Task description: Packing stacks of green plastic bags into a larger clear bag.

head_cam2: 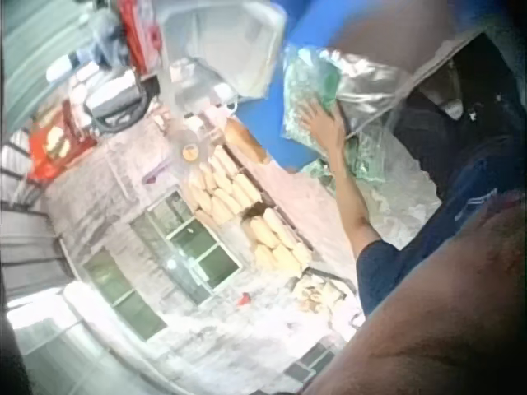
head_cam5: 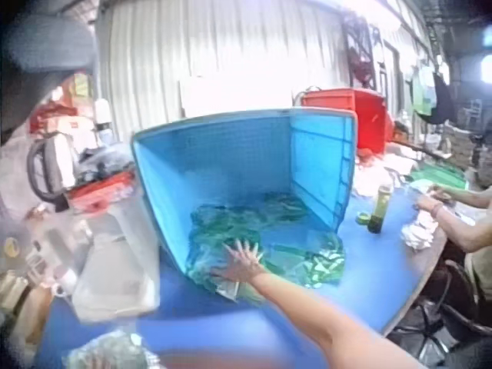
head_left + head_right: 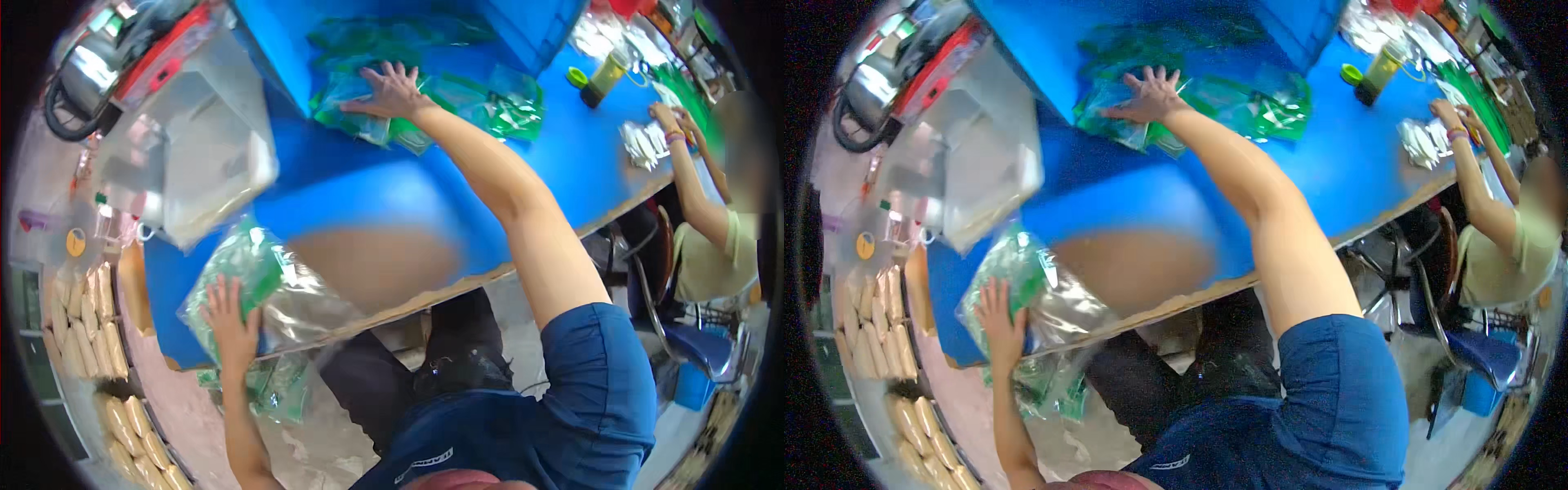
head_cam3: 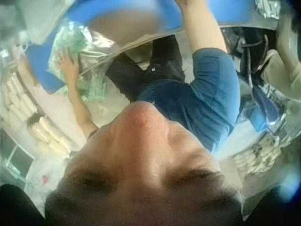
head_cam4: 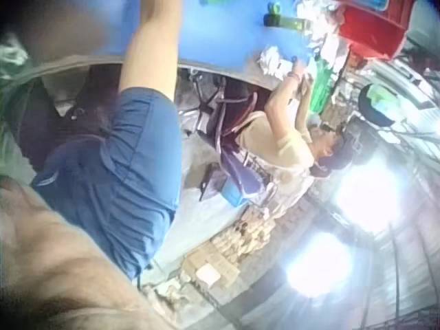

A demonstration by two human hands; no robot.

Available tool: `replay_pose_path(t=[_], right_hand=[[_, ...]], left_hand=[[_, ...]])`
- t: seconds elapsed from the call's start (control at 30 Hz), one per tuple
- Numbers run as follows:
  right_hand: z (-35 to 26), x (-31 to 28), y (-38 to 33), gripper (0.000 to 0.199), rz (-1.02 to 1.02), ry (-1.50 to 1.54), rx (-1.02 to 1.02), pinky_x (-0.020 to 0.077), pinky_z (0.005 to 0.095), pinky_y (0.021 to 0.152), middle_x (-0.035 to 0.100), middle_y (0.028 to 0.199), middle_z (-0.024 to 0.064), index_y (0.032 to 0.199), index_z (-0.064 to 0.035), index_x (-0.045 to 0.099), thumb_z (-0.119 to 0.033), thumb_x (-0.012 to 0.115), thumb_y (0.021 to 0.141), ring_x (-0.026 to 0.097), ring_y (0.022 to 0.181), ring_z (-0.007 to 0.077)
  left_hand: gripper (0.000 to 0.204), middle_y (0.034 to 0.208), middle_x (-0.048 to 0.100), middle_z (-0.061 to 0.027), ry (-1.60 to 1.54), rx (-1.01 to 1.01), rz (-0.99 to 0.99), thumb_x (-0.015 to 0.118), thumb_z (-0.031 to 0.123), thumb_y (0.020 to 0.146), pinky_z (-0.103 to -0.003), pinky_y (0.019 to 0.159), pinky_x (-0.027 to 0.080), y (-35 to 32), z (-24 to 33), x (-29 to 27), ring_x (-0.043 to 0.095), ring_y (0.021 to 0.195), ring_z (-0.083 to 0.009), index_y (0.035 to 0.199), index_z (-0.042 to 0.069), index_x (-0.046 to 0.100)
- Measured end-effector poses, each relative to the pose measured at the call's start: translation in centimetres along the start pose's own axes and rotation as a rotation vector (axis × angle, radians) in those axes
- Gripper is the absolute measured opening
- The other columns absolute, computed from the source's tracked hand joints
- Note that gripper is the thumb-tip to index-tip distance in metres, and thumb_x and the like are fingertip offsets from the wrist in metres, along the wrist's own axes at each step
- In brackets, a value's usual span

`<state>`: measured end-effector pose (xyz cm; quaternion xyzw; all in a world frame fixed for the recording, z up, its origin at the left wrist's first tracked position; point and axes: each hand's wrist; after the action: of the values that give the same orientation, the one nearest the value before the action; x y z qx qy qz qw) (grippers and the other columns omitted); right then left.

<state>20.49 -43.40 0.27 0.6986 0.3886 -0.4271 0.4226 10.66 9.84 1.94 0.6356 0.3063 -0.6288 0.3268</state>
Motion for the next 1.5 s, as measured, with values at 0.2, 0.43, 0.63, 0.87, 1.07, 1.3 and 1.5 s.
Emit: replay_pose_path(t=[0.2, 0.43, 0.63, 0.87, 1.07, 1.3, 1.5], right_hand=[[5.4, -1.1, -8.7, 0.109, 0.089, -0.013, -0.047, 0.0152, 0.0728, 0.111, 0.034, 0.153, 0.0243, 0.148, -0.0204, 0.046, -0.093, 0.052, 0.067, 0.026, 0.143, 0.0486], [3.1, -4.0, -17.7, 0.099, -0.050, 0.084, -0.198, 0.0167, 0.0737, 0.111, 0.041, 0.149, 0.0256, 0.144, -0.0187, 0.051, -0.088, 0.050, 0.073, 0.031, 0.141, 0.0481], [0.4, -6.5, -21.3, 0.088, 0.169, 0.277, -0.248, 0.0190, 0.0654, 0.116, 0.038, 0.152, 0.0244, 0.149, -0.0138, 0.042, -0.075, 0.050, 0.087, 0.029, 0.143, 0.0460], [-5.4, -7.8, -31.9, 0.083, -0.083, -0.010, -0.494, 0.0171, 0.0649, 0.116, 0.034, 0.156, 0.0222, 0.147, -0.0100, 0.045, -0.066, 0.058, 0.087, 0.026, 0.146, 0.0443], [-9.2, -7.7, -34.3, 0.048, -0.114, 0.212, -0.668, 0.0242, 0.0643, 0.114, 0.055, 0.114, 0.0179, 0.123, -0.0055, 0.062, -0.037, 0.066, 0.088, 0.045, 0.126, 0.0394], [-9.6, -6.1, -32.6, 0.032, -0.095, 0.380, -0.666, 0.0453, 0.0471, 0.099, 0.061, 0.122, 0.0180, 0.113, -0.0034, 0.066, -0.004, 0.059, 0.082, 0.055, 0.114, 0.0386], [-7.7, -8.6, -29.3, 0.040, 0.335, 0.162, -0.488, 0.0472, 0.0468, 0.098, 0.063, 0.121, 0.0164, 0.119, -0.0023, 0.061, -0.018, 0.072, 0.083, 0.059, 0.114, 0.0360]], left_hand=[[0.063, 0.164, 0.024, -0.0109, 0.013, 0.031, 0.055, 0.049, 0.040, 0.099, -0.059, 0.120, 0.001, 2.2, -4.4, -0.3, 0.015, 0.152, -0.0360, 0.155, 0.014, 0.034], [0.060, 0.160, 0.031, -0.0134, 0.068, 0.063, 0.218, 0.063, 0.025, 0.094, -0.055, 0.119, 0.017, 1.7, -1.5, -1.4, 0.025, 0.149, -0.0366, 0.148, 0.012, 0.044], [0.014, 0.104, 0.071, -0.0112, -1.162, 0.009, 0.046, 0.062, 0.006, 0.094, -0.032, 0.090, 0.051, -5.7, 17.2, -2.0, 0.067, 0.096, -0.0206, 0.103, -0.003, 0.068], [0.050, 0.114, 0.068, -0.0179, -2.108, -0.513, -0.182, 0.047, 0.043, 0.105, -0.037, 0.090, 0.055, -7.2, 23.2, 4.9, 0.068, 0.101, -0.0248, 0.122, -0.004, 0.055], [0.041, 0.107, 0.066, -0.0096, -2.330, -0.458, -0.167, 0.050, 0.046, 0.103, -0.040, 0.093, 0.053, -6.6, 24.9, 5.7, 0.064, 0.106, -0.0209, 0.120, 0.009, 0.056], [0.043, 0.119, 0.063, -0.0119, -2.426, -0.516, -0.130, 0.054, 0.039, 0.104, -0.041, 0.096, 0.052, -6.5, 27.2, 5.4, 0.064, 0.107, -0.0210, 0.128, 0.004, 0.052], [0.031, 0.109, 0.067, -0.0105, -2.073, -0.548, 0.136, 0.058, 0.020, 0.102, -0.033, 0.077, 0.056, -6.5, 26.4, 5.9, 0.068, 0.091, -0.0207, 0.125, -0.001, 0.056]])
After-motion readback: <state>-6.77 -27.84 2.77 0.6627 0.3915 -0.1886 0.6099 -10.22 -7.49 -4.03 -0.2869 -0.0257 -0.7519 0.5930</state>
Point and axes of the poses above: each hand's wrist, its own y-axis towards the middle knuckle, its own x-axis out of the palm, z = x × y
